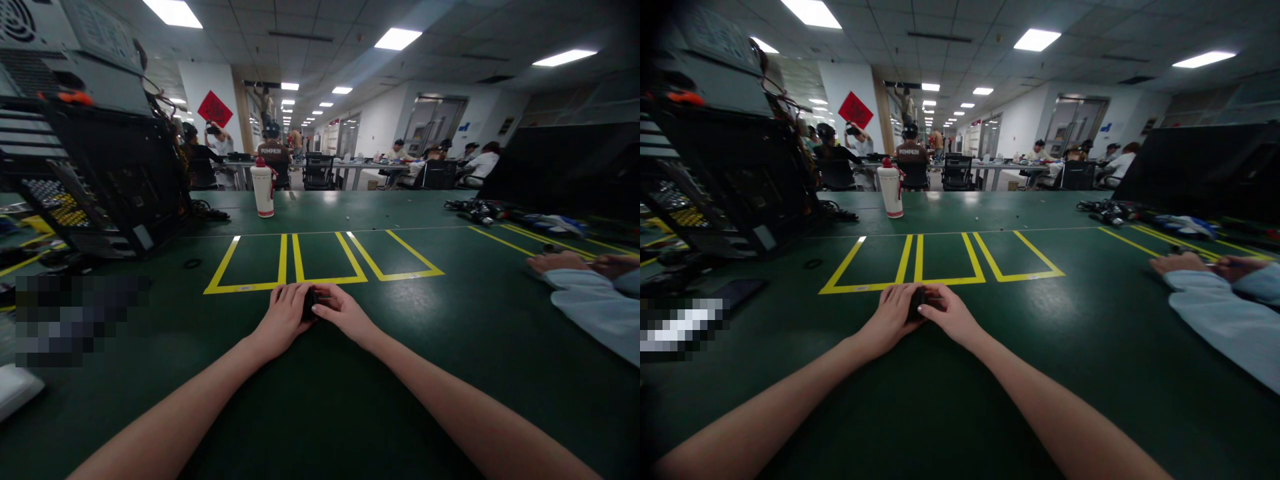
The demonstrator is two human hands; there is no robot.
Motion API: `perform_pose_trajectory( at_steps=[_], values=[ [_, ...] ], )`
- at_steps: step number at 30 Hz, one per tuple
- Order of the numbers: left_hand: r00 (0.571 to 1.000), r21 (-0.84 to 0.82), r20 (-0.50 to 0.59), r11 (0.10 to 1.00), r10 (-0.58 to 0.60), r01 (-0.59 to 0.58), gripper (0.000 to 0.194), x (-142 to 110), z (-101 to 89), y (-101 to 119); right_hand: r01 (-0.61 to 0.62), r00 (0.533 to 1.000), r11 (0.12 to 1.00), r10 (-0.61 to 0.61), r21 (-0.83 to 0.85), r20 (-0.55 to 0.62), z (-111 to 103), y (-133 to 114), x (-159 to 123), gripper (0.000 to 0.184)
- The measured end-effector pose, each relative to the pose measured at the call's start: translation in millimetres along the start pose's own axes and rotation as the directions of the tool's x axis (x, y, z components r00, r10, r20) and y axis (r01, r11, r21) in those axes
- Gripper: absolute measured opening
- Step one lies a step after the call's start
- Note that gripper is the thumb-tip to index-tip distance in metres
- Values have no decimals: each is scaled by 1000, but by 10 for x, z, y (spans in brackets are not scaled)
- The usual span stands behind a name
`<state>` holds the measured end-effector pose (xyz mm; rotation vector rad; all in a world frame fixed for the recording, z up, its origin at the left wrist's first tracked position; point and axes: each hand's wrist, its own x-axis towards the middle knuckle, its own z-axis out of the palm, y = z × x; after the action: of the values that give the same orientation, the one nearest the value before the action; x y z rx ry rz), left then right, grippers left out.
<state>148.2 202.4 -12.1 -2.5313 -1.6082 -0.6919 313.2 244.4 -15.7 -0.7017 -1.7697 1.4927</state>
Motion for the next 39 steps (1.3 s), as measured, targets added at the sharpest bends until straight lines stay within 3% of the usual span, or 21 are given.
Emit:
perform_pose_trajectory(
  at_steps=[11, 18, 22, 29, 32, 39],
  values=[
    [1000, -8, -10, 1000, 7, -7, 56, -1, 22, -10, 22, 1000, 996, -23, 82, 13, 6, 68, 11, 27],
    [1000, -1, -14, 1000, 6, -6, 59, -6, 36, -18, 0, 1000, 999, 1, 35, -16, -8, 61, 29, 35],
    [1000, -10, -4, 1000, 2, -2, 59, -9, 19, -9, 10, 999, 998, -11, 61, 30, -17, 57, 16, 34],
    [1000, -20, -16, 1000, 2, -2, 56, -5, 34, -18, 8, 1000, 999, -8, 47, -6, 0, 68, 17, 29],
    [1000, -18, -17, 1000, 5, -5, 56, -5, 24, -10, -6, 1000, 1000, 6, 12, -13, -3, 34, 10, 35],
    [1000, -10, -2, 1000, 2, -2, 58, -9, 1, 0, 15, 999, 997, -19, 75, 50, -23, 42, 20, 36]
  ],
)
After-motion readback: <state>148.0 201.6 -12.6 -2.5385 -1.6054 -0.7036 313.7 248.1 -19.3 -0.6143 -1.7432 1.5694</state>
